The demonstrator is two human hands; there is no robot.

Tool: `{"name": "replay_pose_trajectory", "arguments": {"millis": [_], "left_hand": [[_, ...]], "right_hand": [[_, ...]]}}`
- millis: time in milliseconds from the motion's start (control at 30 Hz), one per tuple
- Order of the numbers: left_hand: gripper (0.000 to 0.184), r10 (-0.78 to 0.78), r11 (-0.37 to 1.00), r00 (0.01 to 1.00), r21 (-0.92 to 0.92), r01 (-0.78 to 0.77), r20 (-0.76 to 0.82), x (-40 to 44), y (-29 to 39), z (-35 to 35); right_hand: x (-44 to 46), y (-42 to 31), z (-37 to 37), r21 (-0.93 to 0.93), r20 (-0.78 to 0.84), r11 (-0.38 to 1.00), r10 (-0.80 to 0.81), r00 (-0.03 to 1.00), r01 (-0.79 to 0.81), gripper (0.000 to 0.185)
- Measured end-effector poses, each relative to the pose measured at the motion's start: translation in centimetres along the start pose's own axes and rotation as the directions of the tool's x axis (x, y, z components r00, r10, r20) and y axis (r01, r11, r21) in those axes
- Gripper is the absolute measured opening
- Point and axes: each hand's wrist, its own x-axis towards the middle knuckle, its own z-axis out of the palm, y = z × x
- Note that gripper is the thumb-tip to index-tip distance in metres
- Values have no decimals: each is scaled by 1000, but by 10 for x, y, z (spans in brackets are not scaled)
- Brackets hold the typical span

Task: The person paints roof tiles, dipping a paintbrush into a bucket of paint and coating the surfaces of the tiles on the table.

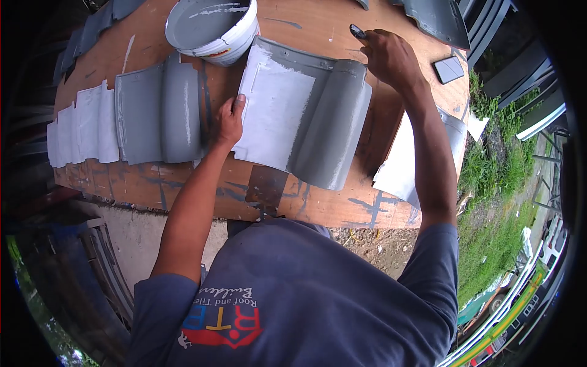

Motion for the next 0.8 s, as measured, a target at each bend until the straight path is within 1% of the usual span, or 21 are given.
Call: {"name": "replay_pose_trajectory", "arguments": {"millis": [67,100,167,200,267,300,333,400,433,467,533,567,600,633,667,700,733,800], "left_hand": [[56,11,1000,999,-3,-11,-37,3,1,1],[56,14,1000,998,-4,-15,-61,-1,3,3],[56,12,1000,998,-22,-14,-69,-3,4,3],[56,24,999,997,-35,-27,-69,-3,6,3],[56,30,999,997,-7,-31,-76,-3,4,5],[56,35,999,995,20,-34,-90,-2,4,4],[56,33,999,995,25,-31,-93,-3,4,3],[57,-10,1000,998,-2,10,-58,-2,7,2],[57,-13,1000,998,-3,13,-61,-3,9,1],[57,5,1000,996,-24,-7,-88,-3,11,2],[56,17,999,993,-50,-22,-113,-5,7,5],[56,12,999,996,-45,-16,-89,-3,4,5],[55,8,999,998,-39,-11,-66,-1,4,4],[55,9,999,998,-40,-12,-67,0,5,4],[56,12,999,998,-35,-15,-63,0,5,4],[56,11,1000,998,-28,-13,-63,-2,6,3],[56,4,1000,997,-23,-5,-72,-3,8,2],[57,-25,999,998,-39,23,-51,-4,9,1]], "right_hand": [[5,-5,-8,175,10,980,94,995,-95,13],[8,-9,-6,174,16,981,84,996,-86,13],[6,-14,2,326,19,945,29,999,-33,14],[3,-11,11,327,21,944,31,999,-36,14],[2,-4,29,158,-27,987,-23,999,27,21],[4,-7,24,110,35,994,5,999,-9,20],[6,-8,21,115,35,993,1,999,-5,20],[13,-11,15,-73,63,997,40,997,-36,18],[12,-15,10,27,-36,1000,9,999,-8,18],[12,-20,6,25,-33,1000,2,999,-2,18],[10,-28,0,330,96,941,41,995,-71,15],[6,-26,11,394,129,918,-1,992,-50,16],[0,-26,16,393,130,918,0,992,-51,16],[-6,-25,20,327,146,945,-38,989,-12,17],[-11,-25,22,263,165,964,-78,983,32,19],[-13,-28,15,197,118,973,-141,983,116,15],[-11,-32,10,205,118,971,-153,981,126,15],[-7,-38,-1,56,141,995,-94,986,87,12]]}}
